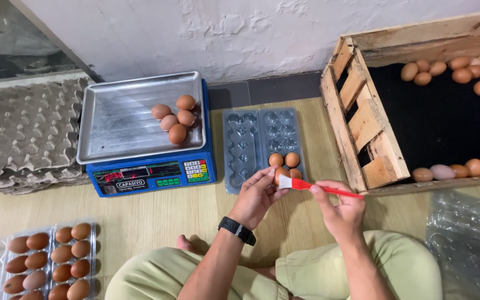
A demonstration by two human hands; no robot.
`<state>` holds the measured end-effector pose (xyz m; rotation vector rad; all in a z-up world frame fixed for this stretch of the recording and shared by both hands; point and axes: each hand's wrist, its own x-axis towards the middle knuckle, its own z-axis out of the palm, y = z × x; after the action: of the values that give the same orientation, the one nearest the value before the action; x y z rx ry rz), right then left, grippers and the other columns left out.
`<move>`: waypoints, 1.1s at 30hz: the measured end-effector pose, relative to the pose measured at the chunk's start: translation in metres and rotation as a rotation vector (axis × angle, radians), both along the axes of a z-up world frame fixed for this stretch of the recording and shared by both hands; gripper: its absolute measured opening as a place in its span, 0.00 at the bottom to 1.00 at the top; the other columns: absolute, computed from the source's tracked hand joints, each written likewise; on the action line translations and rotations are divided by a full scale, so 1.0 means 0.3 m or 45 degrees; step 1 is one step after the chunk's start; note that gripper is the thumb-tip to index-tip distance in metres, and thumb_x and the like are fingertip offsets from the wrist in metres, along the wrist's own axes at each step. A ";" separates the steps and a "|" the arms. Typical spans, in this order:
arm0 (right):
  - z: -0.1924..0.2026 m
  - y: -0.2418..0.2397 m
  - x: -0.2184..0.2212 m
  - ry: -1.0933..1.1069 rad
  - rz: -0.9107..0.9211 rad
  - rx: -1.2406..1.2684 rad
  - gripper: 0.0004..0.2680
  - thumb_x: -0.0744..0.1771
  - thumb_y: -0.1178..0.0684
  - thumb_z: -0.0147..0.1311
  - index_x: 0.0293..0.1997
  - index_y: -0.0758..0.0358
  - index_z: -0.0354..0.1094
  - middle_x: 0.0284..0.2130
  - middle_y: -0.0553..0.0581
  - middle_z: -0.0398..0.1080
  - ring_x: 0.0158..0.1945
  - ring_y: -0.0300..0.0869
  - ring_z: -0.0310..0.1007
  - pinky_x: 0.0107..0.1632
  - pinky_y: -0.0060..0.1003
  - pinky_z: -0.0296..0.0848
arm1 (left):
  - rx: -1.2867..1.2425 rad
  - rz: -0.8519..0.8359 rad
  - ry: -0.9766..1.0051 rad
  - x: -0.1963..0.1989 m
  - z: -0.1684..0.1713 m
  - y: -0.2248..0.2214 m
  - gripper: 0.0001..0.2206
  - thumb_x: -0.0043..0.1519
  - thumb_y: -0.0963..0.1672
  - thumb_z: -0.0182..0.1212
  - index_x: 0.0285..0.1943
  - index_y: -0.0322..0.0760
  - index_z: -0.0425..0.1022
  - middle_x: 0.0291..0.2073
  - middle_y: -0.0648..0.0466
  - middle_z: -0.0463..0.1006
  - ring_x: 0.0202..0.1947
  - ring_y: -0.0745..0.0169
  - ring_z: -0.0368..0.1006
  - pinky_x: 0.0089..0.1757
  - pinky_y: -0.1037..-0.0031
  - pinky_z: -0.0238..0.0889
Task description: Cleaning eggs by brushing them individually with a small brush and placing them into a plastic tray.
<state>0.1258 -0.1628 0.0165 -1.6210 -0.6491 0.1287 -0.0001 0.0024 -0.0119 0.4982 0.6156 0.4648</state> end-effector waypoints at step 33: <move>-0.032 -0.015 0.090 0.672 -0.133 0.205 0.05 0.68 0.58 0.65 0.46 0.65 0.75 0.31 0.59 0.78 0.35 0.40 0.81 0.47 0.33 0.81 | 0.256 -0.265 -0.005 0.000 -0.015 -0.025 0.18 0.68 0.43 0.68 0.65 0.27 0.76 0.42 0.45 0.84 0.37 0.59 0.84 0.42 0.71 0.83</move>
<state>0.1528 -0.1673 0.0070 -1.3821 -0.1628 0.4021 -0.0001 -0.0049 -0.0164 0.7448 0.5089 0.3314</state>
